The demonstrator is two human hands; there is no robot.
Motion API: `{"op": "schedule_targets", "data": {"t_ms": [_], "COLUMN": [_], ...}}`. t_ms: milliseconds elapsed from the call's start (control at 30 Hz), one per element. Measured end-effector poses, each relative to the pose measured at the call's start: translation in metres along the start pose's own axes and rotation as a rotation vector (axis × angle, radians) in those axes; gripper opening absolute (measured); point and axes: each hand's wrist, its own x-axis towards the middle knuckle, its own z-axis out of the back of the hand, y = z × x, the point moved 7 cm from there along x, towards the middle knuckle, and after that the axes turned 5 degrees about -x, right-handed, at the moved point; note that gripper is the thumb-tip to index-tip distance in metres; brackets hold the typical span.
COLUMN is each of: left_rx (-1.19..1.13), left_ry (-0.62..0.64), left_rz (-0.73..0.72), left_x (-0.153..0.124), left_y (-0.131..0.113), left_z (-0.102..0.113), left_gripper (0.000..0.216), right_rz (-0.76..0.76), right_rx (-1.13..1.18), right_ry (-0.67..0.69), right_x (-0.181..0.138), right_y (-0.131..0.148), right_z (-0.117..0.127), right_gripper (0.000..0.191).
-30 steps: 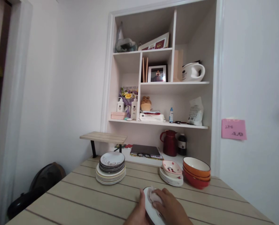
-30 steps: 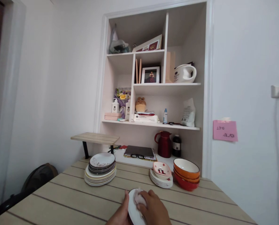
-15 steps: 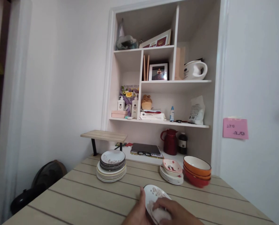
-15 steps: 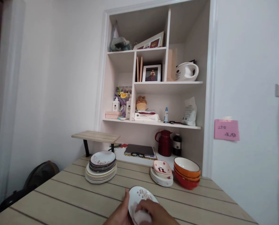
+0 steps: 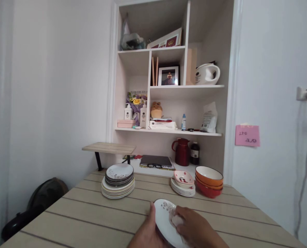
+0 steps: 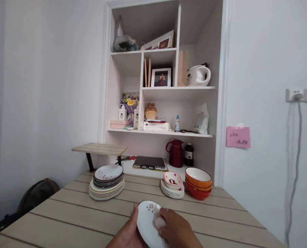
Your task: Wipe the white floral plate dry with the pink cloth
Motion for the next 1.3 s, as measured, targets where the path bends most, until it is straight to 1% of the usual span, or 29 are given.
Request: {"op": "schedule_targets", "data": {"t_ms": [67,133,233,333,400,467,533,633,733,833,867,933,1033,1133,1200,1300], "left_rx": [-0.005,-0.016,-0.034,-0.055,-0.077,-0.096,-0.102,-0.088,-0.058,-0.032,-0.029,-0.033,-0.050,-0.070,-0.073,-0.046], "left_ry": [0.000,-0.007,-0.036,-0.083,-0.117,-0.148,-0.168,-0.181,-0.138,-0.056,-0.035,-0.019,-0.052,-0.105,-0.119,-0.090], "left_rz": [-0.011,-0.027,-0.047,-0.057,-0.056,-0.050,-0.026,0.023,0.027,-0.004,-0.008,-0.011,-0.011,-0.004,0.006,0.023], "left_x": [-0.001,-0.001,-0.001,0.001,0.003,0.003,0.003,0.001,-0.001,-0.001,0.000,0.001,0.003,0.004,0.005,0.006], "left_y": [0.000,-0.001,-0.002,-0.002,-0.002,-0.002,-0.001,0.000,0.000,-0.002,-0.002,-0.001,-0.001,0.000,0.000,-0.001], "left_z": [-0.004,-0.007,-0.006,0.001,0.007,0.011,0.013,0.012,0.007,0.000,-0.001,-0.002,0.002,0.008,0.011,0.012], "left_gripper": [0.073,0.070,0.067,0.064,0.062,0.064,0.070,0.079,0.082,0.084,0.084,0.085,0.082,0.075,0.072,0.075], "right_rz": [0.074,0.173,0.268,0.246,0.200,0.121,0.032,-0.041,-0.001,0.173,0.221,0.262,0.213,0.165,0.129,0.038], "right_rx": [0.078,0.176,0.257,0.244,0.202,0.115,0.010,-0.069,-0.047,0.105,0.155,0.214,0.214,0.172,0.127,0.029], "right_ry": [0.062,0.099,0.056,-0.041,-0.078,-0.099,-0.094,-0.066,-0.025,0.067,0.078,0.047,-0.067,-0.120,-0.132,-0.117], "right_x": [-0.008,-0.012,-0.009,0.002,0.010,0.015,0.017,0.010,-0.003,-0.014,-0.015,-0.012,0.000,0.010,0.014,0.013], "right_y": [0.006,0.019,0.040,0.051,0.050,0.041,0.025,0.004,-0.004,0.012,0.020,0.033,0.045,0.048,0.041,0.022], "right_z": [0.000,-0.001,-0.003,-0.006,-0.008,-0.007,-0.005,0.001,0.007,0.006,0.005,0.003,-0.002,-0.007,-0.007,-0.004], "right_gripper": [0.036,0.036,0.037,0.039,0.041,0.042,0.042,0.040,0.032,0.033,0.035,0.037,0.040,0.044,0.047,0.046]}}
